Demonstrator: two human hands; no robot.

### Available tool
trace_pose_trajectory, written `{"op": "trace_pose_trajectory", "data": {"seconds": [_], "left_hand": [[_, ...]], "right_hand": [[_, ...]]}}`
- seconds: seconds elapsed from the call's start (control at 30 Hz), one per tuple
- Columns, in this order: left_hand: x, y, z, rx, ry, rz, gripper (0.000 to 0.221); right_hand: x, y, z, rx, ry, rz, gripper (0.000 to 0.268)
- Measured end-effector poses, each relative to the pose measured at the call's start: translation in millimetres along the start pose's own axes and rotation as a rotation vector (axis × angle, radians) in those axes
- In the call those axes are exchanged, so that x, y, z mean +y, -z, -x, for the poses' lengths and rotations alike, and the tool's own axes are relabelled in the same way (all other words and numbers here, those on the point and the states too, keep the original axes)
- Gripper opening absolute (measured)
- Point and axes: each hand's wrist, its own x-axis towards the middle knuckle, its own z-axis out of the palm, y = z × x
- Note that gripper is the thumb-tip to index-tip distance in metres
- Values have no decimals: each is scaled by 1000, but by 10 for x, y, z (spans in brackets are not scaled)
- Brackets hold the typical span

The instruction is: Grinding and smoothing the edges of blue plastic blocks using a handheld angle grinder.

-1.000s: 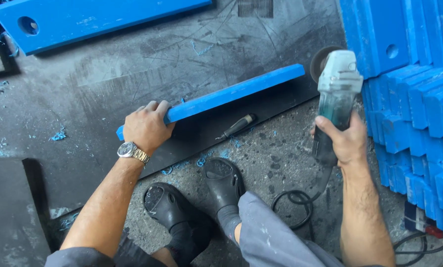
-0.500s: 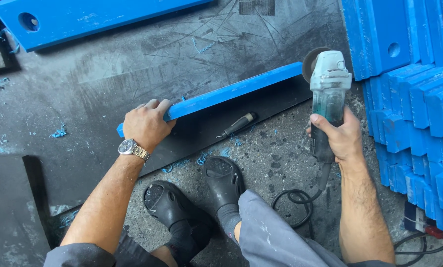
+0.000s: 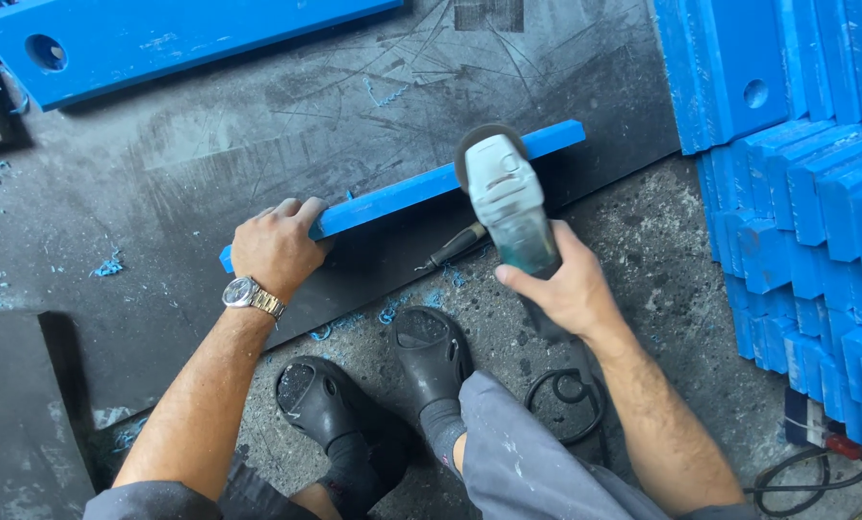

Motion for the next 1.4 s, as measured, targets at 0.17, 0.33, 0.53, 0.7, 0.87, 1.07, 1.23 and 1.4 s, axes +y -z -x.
{"op": "trace_pose_trajectory", "data": {"seconds": [0.17,0.33,0.53,0.7,0.87,1.07,1.23,1.4], "left_hand": [[15,8,14,6,0,-6,29],[22,24,-1,1,19,3,31],[31,23,-8,25,25,4,29],[47,18,16,9,24,14,27],[28,7,-5,18,15,22,26],[4,-2,-5,28,16,22,26],[-30,-4,2,-4,2,6,26],[-97,20,91,47,-37,55,26]], "right_hand": [[114,109,5,61,10,-99,69],[363,460,-97,242,-163,-305,62],[697,651,-55,353,-148,-596,46],[527,560,46,247,4,-538,48],[360,399,23,207,40,-488,62],[103,38,86,187,58,-320,80],[-223,-412,220,60,205,-68,89],[-169,-426,215,-18,213,-117,89]]}}
